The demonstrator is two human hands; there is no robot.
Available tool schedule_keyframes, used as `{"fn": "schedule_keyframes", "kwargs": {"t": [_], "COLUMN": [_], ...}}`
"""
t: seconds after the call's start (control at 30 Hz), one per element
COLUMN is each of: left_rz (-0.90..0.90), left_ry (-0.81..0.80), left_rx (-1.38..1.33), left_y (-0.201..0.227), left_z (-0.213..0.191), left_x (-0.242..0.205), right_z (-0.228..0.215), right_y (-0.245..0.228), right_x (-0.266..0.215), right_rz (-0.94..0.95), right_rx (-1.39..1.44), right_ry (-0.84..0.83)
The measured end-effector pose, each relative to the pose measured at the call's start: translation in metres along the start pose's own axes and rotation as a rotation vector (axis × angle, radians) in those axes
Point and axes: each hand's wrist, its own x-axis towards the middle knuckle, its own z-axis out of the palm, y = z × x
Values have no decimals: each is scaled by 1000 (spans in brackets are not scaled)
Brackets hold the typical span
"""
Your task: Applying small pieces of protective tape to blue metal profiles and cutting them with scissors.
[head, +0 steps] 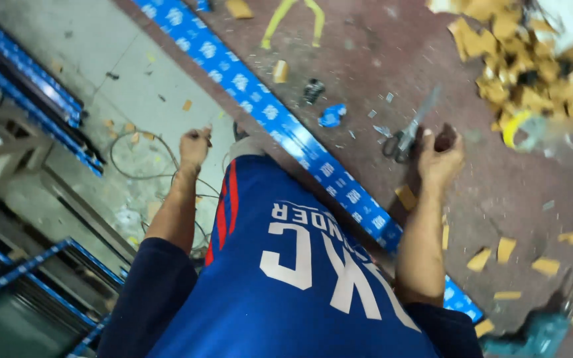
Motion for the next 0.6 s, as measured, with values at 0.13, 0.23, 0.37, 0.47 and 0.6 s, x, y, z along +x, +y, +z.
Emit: {"fn": "schedule_keyframes", "kwargs": {"t": [0.13,0.23,0.37,0.47,0.6], "left_rz": [-242,-251,-39,-153,-428], "left_ry": [-84,-132,-243,-218,-115], "left_rx": [187,315,605,449,49], "left_y": [-53,-128,-211,-197,-174], "left_z": [-33,-43,-53,-75,-118], "left_x": [-48,-57,-43,-29,10], "right_z": [53,63,71,76,72], "right_y": [11,5,-8,-21,-70], "right_x": [18,26,32,48,39], "right_rz": [28,169,162,136,215], "right_rx": [-192,-79,-329,-556,-283], "right_ry": [106,77,-24,-196,-211]}}
